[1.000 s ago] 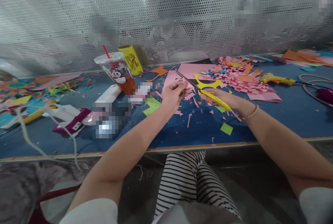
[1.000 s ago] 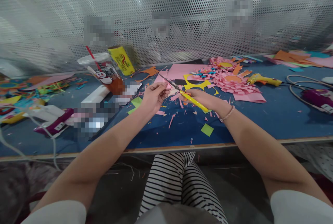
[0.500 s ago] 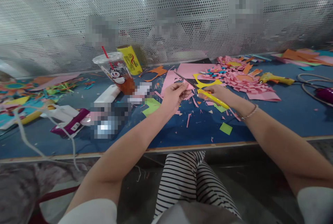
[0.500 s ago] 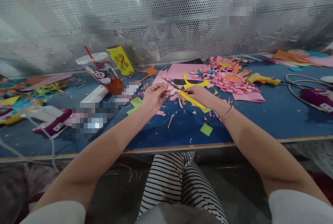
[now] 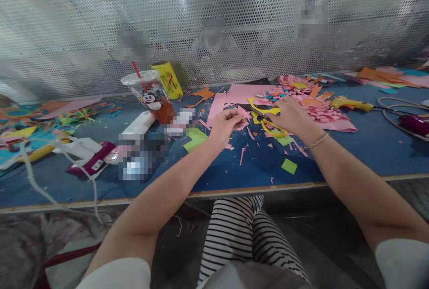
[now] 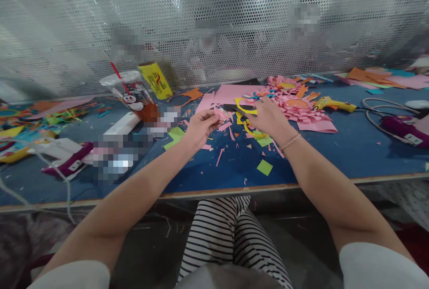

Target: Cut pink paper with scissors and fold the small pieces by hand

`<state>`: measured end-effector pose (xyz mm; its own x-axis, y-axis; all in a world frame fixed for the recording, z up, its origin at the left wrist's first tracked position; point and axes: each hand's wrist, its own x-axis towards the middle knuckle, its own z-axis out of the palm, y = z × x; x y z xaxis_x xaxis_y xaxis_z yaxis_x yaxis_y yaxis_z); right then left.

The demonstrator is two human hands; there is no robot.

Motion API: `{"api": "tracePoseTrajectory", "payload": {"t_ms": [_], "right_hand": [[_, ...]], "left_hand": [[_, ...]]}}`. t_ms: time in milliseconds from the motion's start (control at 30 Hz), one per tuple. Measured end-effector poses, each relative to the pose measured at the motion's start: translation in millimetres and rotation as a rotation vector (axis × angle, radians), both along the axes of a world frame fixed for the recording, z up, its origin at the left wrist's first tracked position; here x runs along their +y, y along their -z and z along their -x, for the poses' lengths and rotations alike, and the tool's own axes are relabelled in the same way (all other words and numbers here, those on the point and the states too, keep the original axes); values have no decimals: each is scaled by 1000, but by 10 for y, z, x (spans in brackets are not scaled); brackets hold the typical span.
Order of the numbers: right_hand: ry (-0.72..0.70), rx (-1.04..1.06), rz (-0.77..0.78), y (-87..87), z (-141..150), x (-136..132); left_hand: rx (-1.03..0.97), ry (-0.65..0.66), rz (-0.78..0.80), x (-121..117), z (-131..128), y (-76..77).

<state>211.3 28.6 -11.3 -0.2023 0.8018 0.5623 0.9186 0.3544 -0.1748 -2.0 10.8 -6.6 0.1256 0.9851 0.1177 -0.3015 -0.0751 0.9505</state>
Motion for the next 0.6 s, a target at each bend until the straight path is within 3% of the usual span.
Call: {"api": "tracePoseTrajectory", "payload": {"t_ms": [67,167,367,600], "right_hand": [[-204,160,-7,-38,125,-56],[-418,422,167,-51,342,-156],[-423,594,346,31,490,-194],[-497,746,450,80,467,-124]], "left_hand": [[61,-15,-32,6,1,16],[129,-3,-100,15,0,37],[276,-23,-266,-16,-20,31],[173,-12,-182,1,-35,73]]}}
